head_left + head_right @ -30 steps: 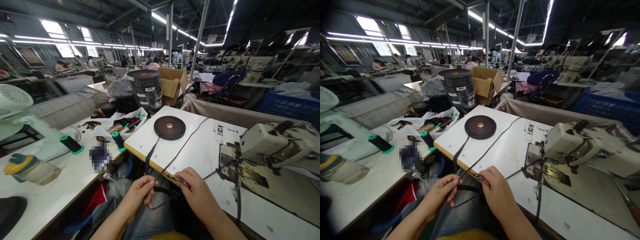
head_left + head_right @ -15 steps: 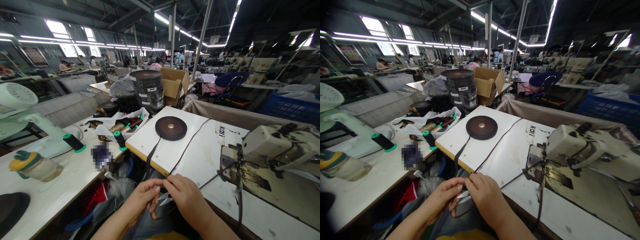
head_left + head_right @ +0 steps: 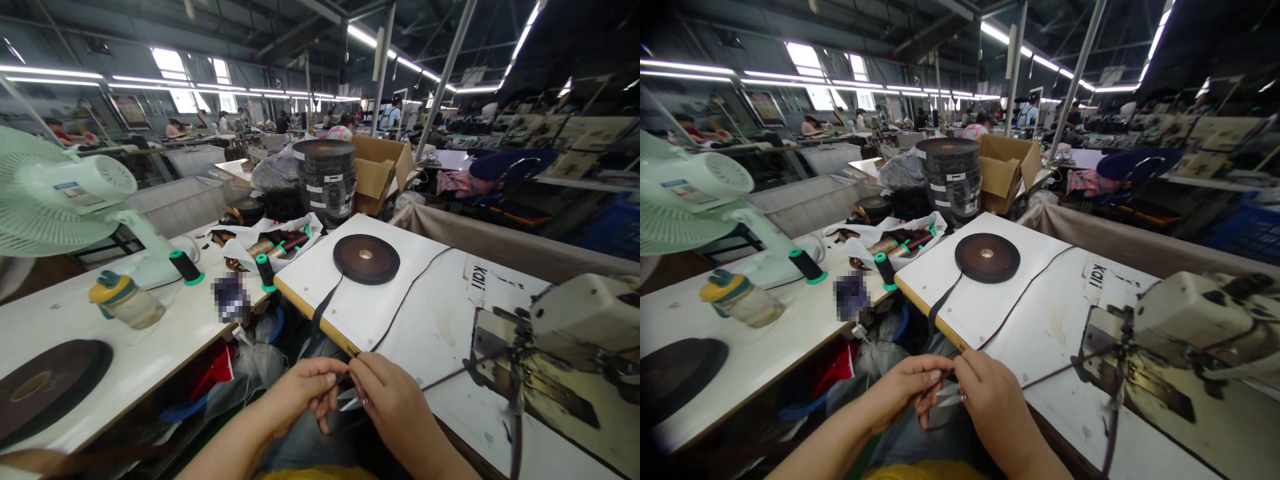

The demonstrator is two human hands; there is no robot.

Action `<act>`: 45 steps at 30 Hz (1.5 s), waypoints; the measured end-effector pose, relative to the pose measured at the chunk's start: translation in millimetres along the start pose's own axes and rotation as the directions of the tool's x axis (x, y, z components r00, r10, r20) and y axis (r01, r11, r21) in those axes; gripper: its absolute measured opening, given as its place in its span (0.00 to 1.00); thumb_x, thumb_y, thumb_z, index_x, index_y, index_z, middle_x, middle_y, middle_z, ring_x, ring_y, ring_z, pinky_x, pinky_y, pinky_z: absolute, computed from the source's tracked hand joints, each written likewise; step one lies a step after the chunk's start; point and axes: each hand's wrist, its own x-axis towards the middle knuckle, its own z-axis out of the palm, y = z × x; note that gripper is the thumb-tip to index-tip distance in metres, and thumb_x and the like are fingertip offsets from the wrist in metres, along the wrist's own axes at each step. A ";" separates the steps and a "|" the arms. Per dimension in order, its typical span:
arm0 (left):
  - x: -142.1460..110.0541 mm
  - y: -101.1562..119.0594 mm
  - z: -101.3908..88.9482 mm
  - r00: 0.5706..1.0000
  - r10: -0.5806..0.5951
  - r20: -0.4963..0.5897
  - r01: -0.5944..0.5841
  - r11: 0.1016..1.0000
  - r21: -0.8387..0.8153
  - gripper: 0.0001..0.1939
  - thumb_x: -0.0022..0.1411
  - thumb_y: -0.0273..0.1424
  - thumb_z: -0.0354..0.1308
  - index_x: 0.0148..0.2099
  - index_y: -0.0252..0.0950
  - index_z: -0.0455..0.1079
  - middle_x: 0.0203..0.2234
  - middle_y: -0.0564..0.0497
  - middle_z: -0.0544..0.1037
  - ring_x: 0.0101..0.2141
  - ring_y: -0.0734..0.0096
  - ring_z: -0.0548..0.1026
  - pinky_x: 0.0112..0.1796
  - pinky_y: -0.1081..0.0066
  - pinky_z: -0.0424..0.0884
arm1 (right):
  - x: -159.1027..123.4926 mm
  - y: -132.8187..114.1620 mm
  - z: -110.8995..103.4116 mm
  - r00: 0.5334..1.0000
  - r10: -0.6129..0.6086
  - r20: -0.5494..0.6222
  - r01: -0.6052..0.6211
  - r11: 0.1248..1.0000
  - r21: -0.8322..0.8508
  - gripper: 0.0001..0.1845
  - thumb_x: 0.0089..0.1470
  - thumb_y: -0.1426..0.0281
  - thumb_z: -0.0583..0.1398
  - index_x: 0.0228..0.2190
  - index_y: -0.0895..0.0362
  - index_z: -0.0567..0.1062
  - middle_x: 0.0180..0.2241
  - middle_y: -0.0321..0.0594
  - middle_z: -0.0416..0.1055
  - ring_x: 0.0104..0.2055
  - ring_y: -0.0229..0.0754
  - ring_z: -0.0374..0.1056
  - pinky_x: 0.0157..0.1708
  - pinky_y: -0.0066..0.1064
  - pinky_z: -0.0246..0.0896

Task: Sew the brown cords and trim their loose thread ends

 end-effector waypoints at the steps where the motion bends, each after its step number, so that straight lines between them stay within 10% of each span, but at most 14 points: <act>1: -0.3 0.2 -1.7 1.000 0.011 -0.003 -0.011 1.000 0.017 0.27 0.57 0.46 0.71 0.51 0.32 0.78 0.21 0.53 0.74 0.18 0.78 0.66 0.22 0.72 0.75 | 1.3 -0.3 -1.3 0.997 0.069 0.037 -0.071 0.994 0.082 0.20 0.55 0.85 0.52 0.45 0.55 0.70 0.44 0.42 0.70 0.42 0.47 0.68 0.40 0.38 0.65; 16: 1.6 11.7 -9.9 0.982 0.094 -0.165 -0.089 0.995 0.038 0.20 0.59 0.42 0.71 0.46 0.33 0.76 0.26 0.52 0.75 0.22 0.80 0.68 0.27 0.78 0.68 | 5.3 -3.7 -15.2 0.890 0.329 0.315 -0.438 0.808 0.395 0.08 0.57 0.78 0.56 0.32 0.53 0.68 0.34 0.33 0.67 0.35 0.41 0.64 0.34 0.33 0.54; 27: 1.6 14.4 -5.6 0.986 0.138 -0.098 -0.101 0.946 0.309 0.20 0.53 0.43 0.73 0.41 0.33 0.80 0.29 0.52 0.74 0.26 0.76 0.67 0.26 0.76 0.63 | 6.3 -1.6 -7.6 0.856 0.432 0.283 -0.517 0.717 0.468 0.06 0.61 0.70 0.58 0.31 0.53 0.72 0.34 0.36 0.66 0.37 0.43 0.65 0.36 0.34 0.58; 34: 7.5 12.8 -0.6 0.931 0.343 -0.124 -0.169 0.707 0.687 0.06 0.57 0.32 0.67 0.36 0.36 0.83 0.28 0.53 0.71 0.28 0.73 0.67 0.31 0.72 0.62 | 8.2 -6.4 -5.0 0.828 0.383 0.410 -0.554 0.671 0.492 0.07 0.59 0.67 0.56 0.29 0.52 0.73 0.33 0.35 0.66 0.35 0.42 0.64 0.35 0.34 0.57; 40: 4.7 12.4 8.3 0.916 0.387 0.108 -0.304 0.491 0.816 0.06 0.57 0.24 0.67 0.37 0.38 0.81 0.33 0.51 0.72 0.35 0.70 0.72 0.36 0.72 0.65 | -1.9 11.3 16.2 0.813 0.301 0.498 -0.530 0.737 0.419 0.16 0.53 0.61 0.60 0.20 0.54 0.65 0.30 0.36 0.65 0.35 0.43 0.66 0.35 0.34 0.57; 45: 6.0 12.3 11.1 0.867 0.453 0.206 -0.405 0.401 0.822 0.05 0.59 0.23 0.64 0.38 0.37 0.77 0.37 0.48 0.75 0.40 0.66 0.73 0.40 0.71 0.68 | -9.8 22.6 33.2 0.794 0.363 0.488 -0.597 0.621 0.508 0.16 0.53 0.57 0.60 0.21 0.54 0.70 0.27 0.36 0.66 0.33 0.45 0.65 0.36 0.35 0.59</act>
